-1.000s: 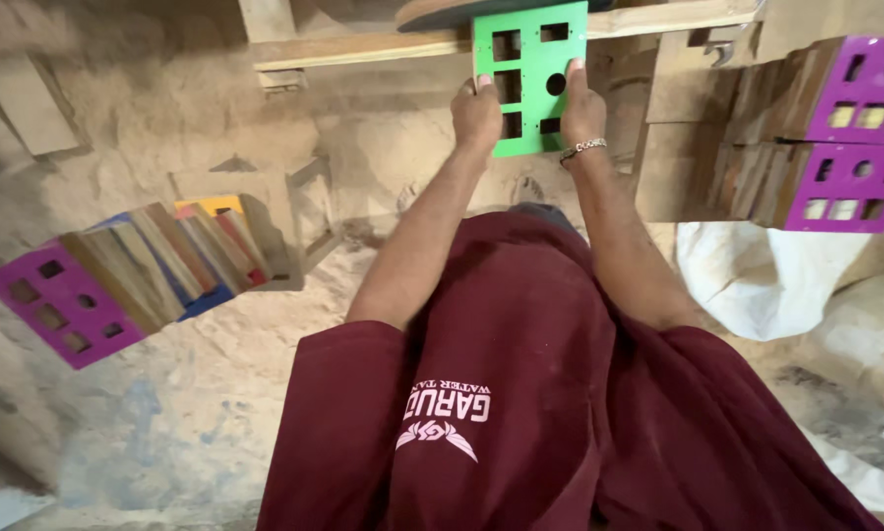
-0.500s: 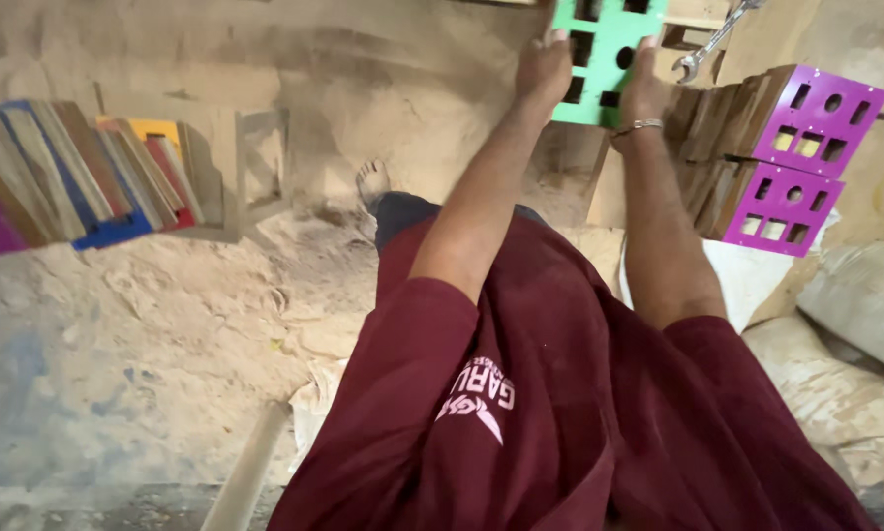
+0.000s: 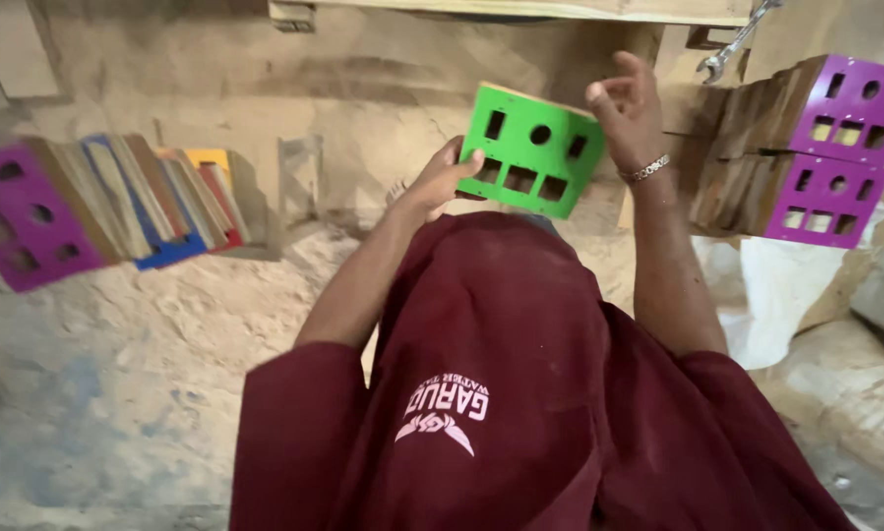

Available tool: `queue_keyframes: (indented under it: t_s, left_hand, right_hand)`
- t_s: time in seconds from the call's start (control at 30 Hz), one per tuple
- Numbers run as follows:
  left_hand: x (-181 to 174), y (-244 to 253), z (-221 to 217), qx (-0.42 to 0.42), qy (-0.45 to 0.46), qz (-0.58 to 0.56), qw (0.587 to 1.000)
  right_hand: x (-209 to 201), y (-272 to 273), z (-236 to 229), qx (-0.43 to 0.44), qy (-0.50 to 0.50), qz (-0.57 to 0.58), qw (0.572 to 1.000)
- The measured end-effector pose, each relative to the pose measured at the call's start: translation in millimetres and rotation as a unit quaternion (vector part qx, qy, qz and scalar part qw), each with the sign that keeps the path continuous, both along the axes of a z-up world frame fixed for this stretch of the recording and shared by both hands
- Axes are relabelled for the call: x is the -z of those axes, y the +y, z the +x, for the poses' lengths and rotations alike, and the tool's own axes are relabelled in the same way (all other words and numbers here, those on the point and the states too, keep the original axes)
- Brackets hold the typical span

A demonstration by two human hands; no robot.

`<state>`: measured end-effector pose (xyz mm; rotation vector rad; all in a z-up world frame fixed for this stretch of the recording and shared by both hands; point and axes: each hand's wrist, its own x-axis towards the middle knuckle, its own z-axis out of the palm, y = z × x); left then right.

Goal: The person repeatedly picks up small, colorful plastic blocks with cutouts and presses them against a rotating grinding wheel to smooth their edges. The person handles the blocks one at a time, rotating them to grind different sides, and places them back on the floor after each pass.

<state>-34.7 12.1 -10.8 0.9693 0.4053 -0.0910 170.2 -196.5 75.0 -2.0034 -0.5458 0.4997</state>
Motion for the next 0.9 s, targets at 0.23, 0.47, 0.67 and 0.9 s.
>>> queue_keyframes:
  t_s: [0.23, 0.47, 0.67, 0.9]
  left_hand:
    - [19, 83, 29, -0.052, 0.134, 0.017, 0.99]
    - [53, 145, 73, -0.093, 0.244, 0.058, 0.964]
    - [47, 152, 75, -0.079, 0.318, 0.144, 0.934]
    - [34, 99, 116, -0.079, 0.339, 0.158, 0.924]
  right_hand:
    - [144, 65, -14, 0.129, 0.2, -0.009, 0.971]
    - [123, 175, 4, 0.23, 0.219, -0.074, 0.945]
    - [97, 196, -1, 0.211, 0.117, -0.079, 0.967]
    - [142, 140, 37, 0.255, 0.109, -0.104, 0.955]
